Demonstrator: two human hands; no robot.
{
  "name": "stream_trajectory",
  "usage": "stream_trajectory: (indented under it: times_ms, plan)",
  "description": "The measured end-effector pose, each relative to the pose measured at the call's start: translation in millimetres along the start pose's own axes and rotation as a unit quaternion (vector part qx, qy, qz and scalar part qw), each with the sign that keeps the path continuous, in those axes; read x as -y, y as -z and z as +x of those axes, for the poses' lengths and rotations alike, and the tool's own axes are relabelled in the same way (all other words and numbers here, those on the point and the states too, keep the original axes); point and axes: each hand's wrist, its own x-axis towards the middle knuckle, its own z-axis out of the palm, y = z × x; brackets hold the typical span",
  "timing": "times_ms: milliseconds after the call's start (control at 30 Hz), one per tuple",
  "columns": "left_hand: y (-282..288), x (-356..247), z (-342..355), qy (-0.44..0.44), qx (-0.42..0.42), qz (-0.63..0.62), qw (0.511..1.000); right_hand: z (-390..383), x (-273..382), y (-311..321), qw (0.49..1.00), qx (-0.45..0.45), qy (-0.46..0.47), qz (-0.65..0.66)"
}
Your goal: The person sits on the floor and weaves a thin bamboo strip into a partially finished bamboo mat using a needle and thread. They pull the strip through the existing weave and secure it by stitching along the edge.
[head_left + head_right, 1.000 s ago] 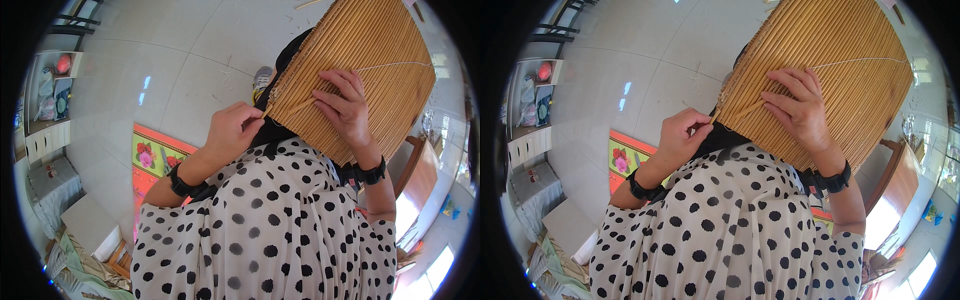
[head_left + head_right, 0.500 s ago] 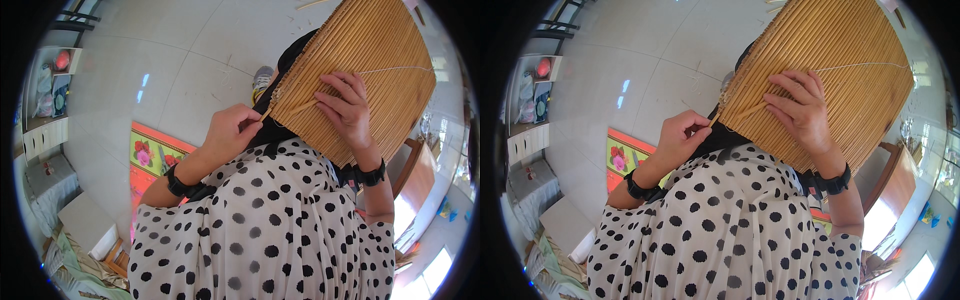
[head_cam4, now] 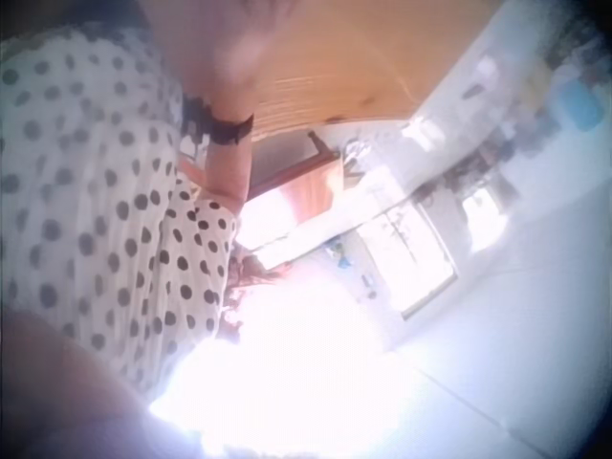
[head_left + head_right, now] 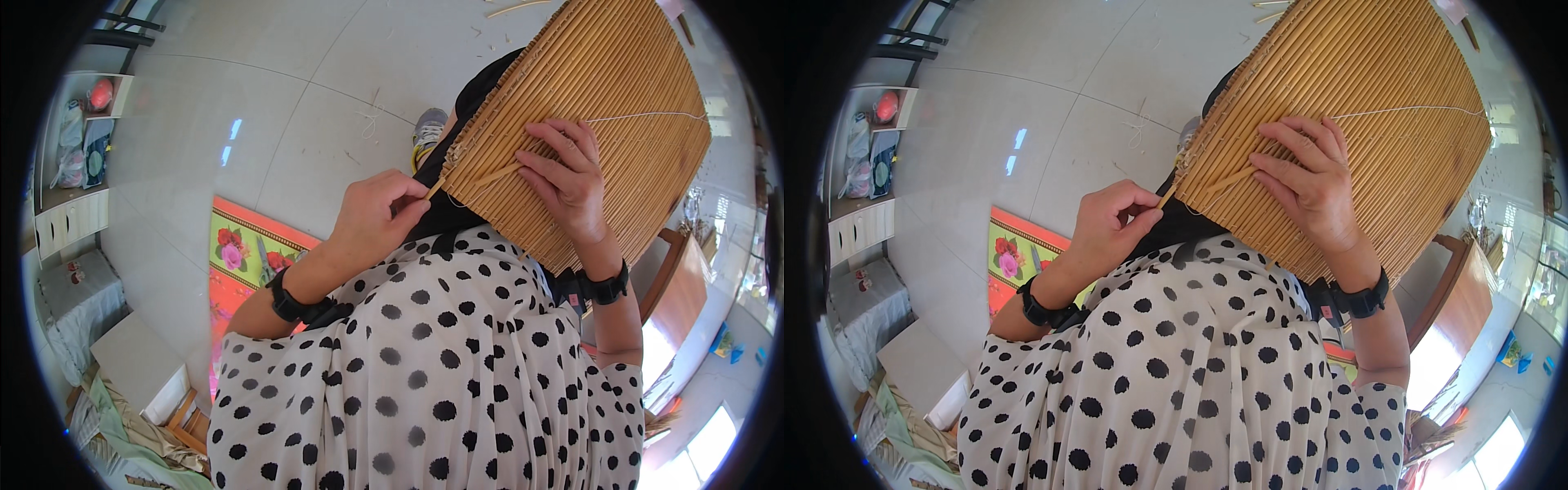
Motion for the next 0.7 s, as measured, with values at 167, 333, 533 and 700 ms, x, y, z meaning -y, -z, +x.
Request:
stream_trajectory:
  times_ms: [167,333,533,700]
  plan:
    - [-1.7,1.8,1.7,0.011,0.005,-0.01,1.0,-0.1,-0.6,-0.3,1.0,-0.001,0.0,0.007]
    - [-2.4,2.6,2.5,0.021,-0.001,-0.021,1.0,-0.2,-0.7,-0.5,1.0,-0.003,0.001,0.006]
    - [-2.7,0.5,3.9,0.025,-0.006,-0.033,0.999,0.4,0.8,-1.3,1.0,-0.004,0.004,0.005]
    - [-4.4,-0.6,4.5,0.057,0.002,-0.06,0.997,-0.3,0.7,-1.5,1.0,-0.006,0.004,0.003]
